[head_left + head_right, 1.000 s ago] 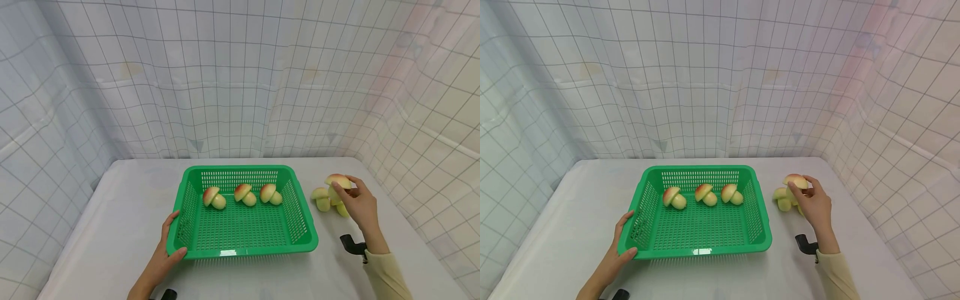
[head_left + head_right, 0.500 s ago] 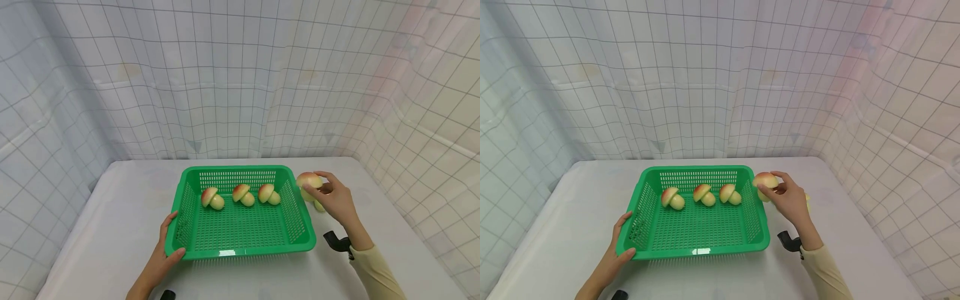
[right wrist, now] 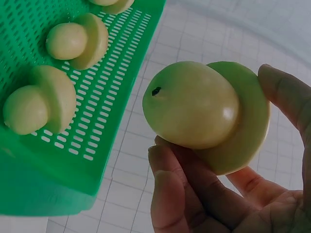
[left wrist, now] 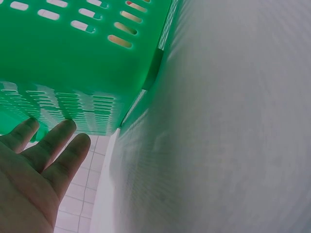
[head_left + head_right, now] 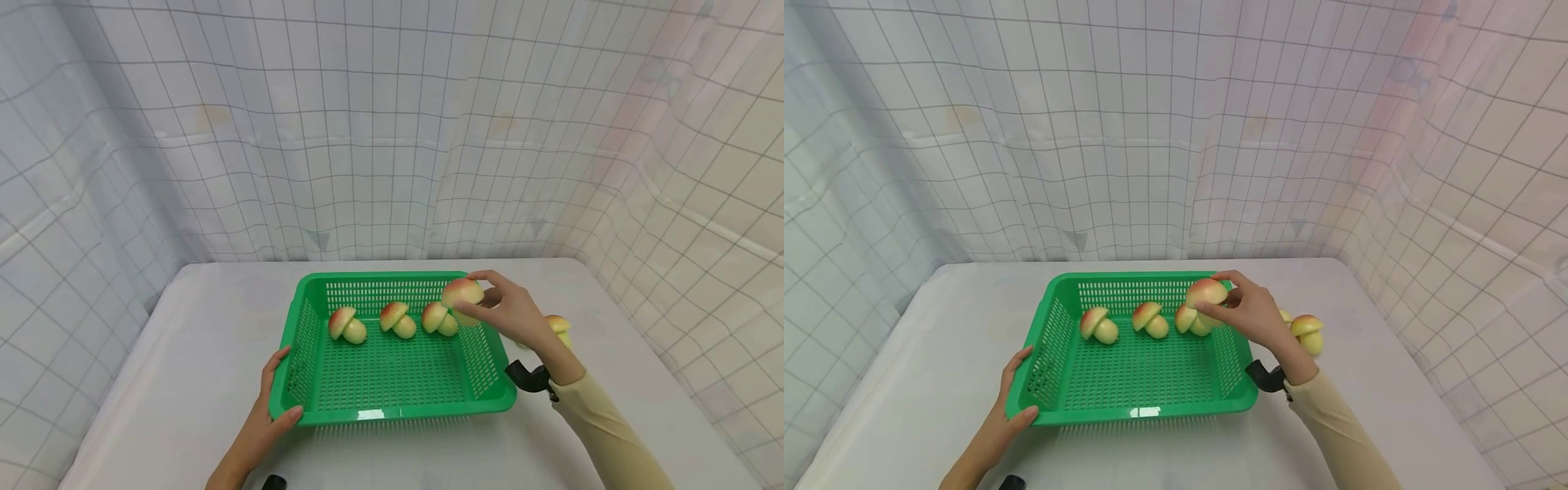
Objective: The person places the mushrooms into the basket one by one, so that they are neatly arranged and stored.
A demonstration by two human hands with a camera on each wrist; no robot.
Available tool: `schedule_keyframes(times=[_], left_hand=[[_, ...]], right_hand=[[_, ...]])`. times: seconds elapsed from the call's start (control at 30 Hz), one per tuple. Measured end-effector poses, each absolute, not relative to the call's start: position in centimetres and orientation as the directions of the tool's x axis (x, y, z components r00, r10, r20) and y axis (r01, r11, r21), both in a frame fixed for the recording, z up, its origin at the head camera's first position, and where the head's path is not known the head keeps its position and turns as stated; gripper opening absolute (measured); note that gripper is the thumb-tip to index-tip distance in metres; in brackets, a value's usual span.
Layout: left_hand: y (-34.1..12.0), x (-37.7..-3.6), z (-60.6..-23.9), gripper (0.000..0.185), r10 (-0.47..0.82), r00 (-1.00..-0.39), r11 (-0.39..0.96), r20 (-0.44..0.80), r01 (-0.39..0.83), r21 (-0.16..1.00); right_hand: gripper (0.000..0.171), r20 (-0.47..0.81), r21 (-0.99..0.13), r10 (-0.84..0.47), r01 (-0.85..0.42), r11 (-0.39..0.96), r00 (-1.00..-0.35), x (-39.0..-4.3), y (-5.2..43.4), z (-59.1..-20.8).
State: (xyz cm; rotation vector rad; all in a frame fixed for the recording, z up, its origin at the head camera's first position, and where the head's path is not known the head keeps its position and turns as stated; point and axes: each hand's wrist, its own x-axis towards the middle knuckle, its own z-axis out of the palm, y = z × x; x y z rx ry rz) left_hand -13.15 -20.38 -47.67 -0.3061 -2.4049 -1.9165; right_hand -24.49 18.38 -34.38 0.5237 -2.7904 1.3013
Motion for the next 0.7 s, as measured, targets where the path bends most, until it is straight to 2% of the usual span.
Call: schedule_keyframes(times=[0.4, 0.7], left_hand=[[-20.3, -13.3, -47.6, 0.081, 0.121, -0.977, 0.235, 0.173, 0.197, 0.952], [-20.3, -13.1, -47.5, 0.08, 0.123, -0.978, 0.215, 0.17, 0.193, 0.957]], right_hand=[[0.058, 0.084, -0.744, -0.447, -0.354, 0.566, -0.891, -25.0, 15.0, -33.7], [0.053, 0.041, -0.798, -0.565, -0.367, 0.477, -0.824, -25.4, 13.0, -34.4]])
